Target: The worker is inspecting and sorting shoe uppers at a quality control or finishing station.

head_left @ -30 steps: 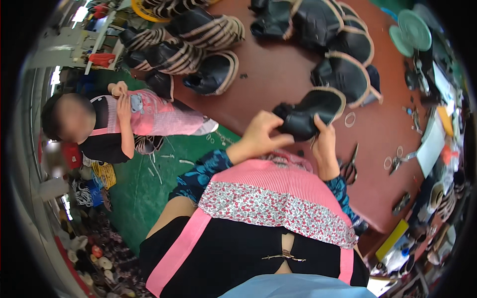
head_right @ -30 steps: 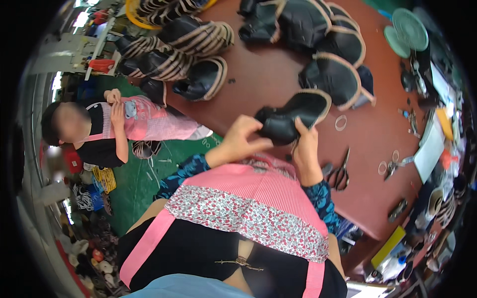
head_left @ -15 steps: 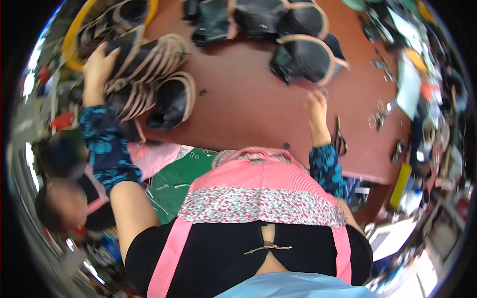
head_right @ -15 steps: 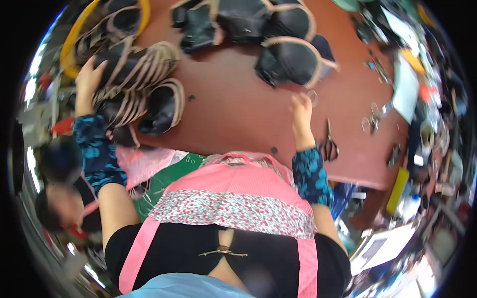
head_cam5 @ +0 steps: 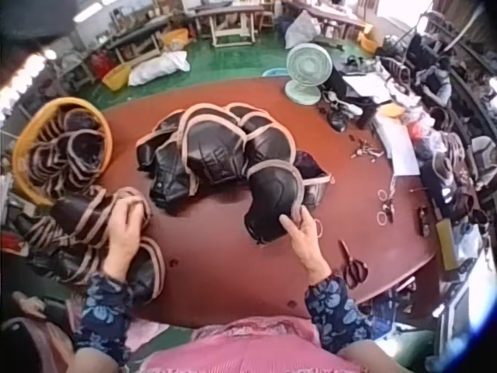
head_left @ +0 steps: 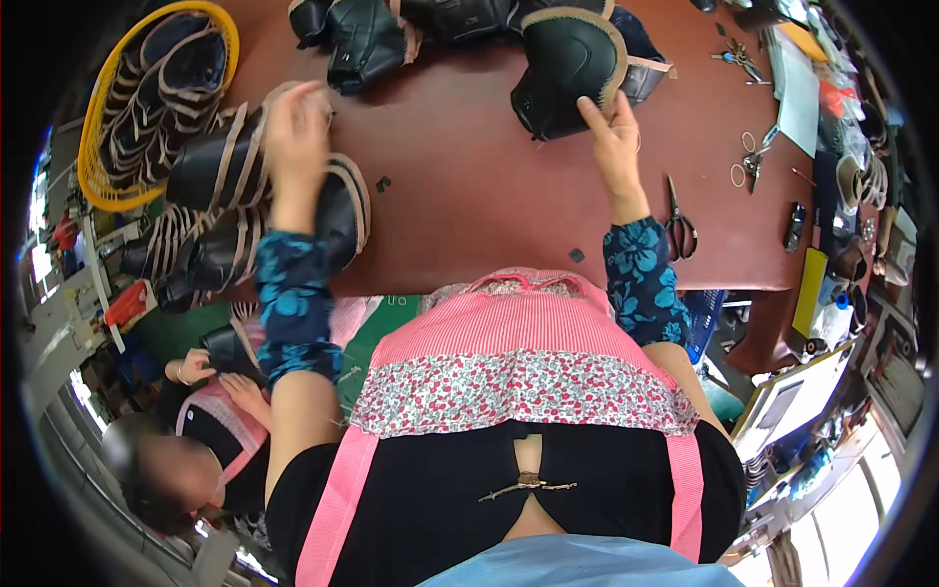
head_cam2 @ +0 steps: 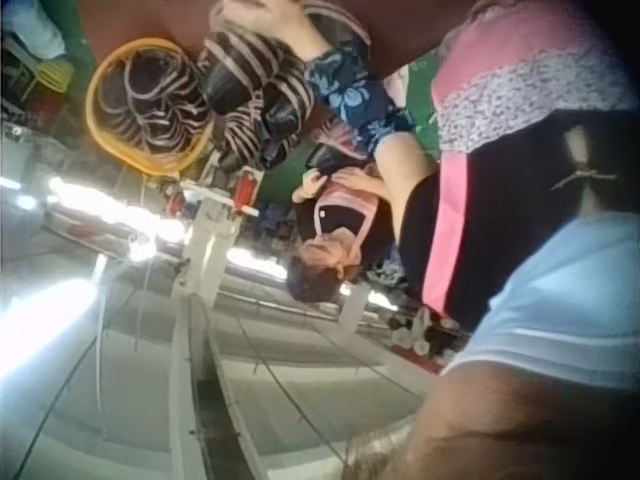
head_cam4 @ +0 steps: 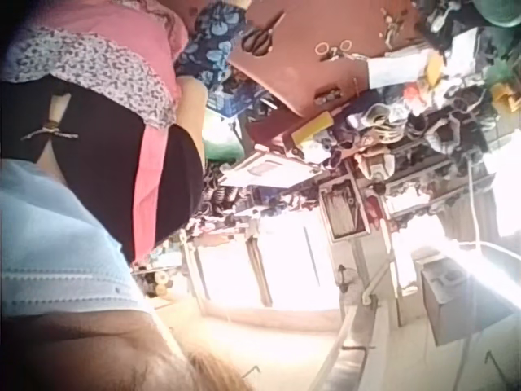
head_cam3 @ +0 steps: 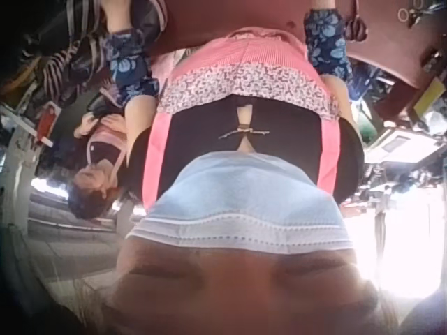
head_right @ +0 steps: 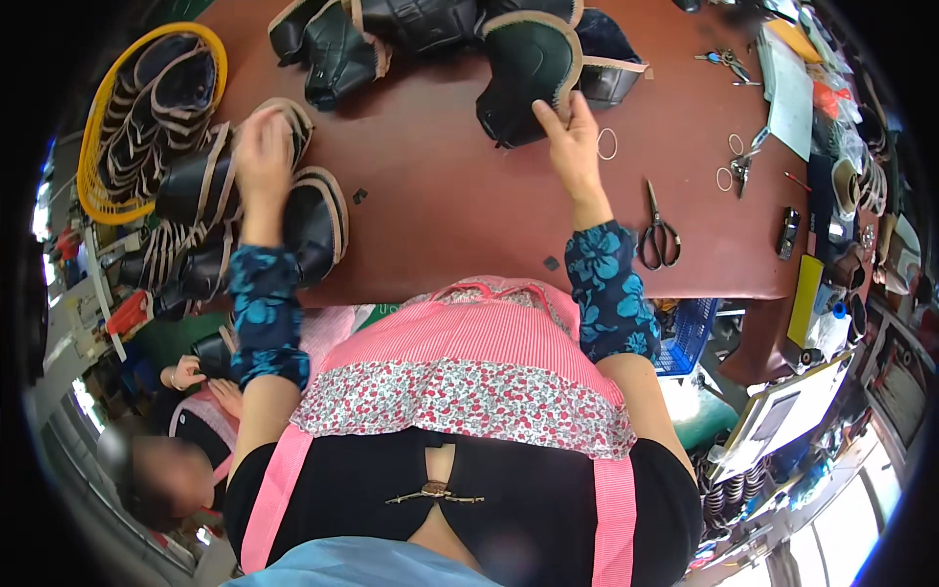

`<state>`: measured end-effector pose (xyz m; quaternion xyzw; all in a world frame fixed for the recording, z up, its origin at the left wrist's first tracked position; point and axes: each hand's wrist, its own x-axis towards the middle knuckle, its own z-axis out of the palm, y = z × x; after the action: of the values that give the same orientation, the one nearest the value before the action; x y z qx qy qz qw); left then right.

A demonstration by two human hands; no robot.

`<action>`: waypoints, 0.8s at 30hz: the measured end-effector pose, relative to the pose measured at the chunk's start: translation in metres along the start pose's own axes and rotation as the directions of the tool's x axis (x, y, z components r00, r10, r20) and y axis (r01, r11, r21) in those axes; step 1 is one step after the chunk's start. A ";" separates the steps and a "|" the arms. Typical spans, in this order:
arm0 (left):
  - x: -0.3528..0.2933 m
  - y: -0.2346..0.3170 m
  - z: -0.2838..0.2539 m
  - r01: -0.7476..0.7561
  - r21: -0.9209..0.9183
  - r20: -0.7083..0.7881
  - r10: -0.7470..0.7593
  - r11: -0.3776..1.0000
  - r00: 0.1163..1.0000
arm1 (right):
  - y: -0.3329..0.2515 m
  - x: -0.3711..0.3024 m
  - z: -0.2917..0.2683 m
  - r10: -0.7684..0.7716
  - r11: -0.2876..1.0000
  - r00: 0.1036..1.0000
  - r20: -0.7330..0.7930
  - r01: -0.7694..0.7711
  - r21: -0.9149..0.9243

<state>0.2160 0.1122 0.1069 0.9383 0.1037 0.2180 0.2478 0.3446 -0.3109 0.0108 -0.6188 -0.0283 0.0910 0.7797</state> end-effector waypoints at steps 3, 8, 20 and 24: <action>-0.051 0.038 0.074 0.299 -0.431 0.300 -0.178 0.851 0.937 | -0.029 -0.012 0.008 0.073 0.962 0.983 0.170 -0.114 0.246; -0.093 0.144 0.079 0.573 -0.794 0.568 -0.090 0.204 0.818 | -0.049 -0.057 -0.030 0.246 0.869 0.949 0.199 -0.307 0.389; -0.168 0.255 0.053 0.707 -0.707 0.706 -0.053 0.004 0.706 | -0.001 -0.171 -0.103 0.531 0.662 0.820 0.214 -0.559 0.499; -0.180 0.269 0.043 0.713 -0.680 0.625 -0.372 0.172 0.686 | 0.018 -0.173 -0.155 0.387 0.921 0.870 0.306 -0.352 -0.167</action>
<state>0.1000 -0.1905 0.1456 0.5681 0.2622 -0.0219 0.7798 0.1971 -0.4861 -0.0304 -0.6288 -0.0453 0.3400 0.6978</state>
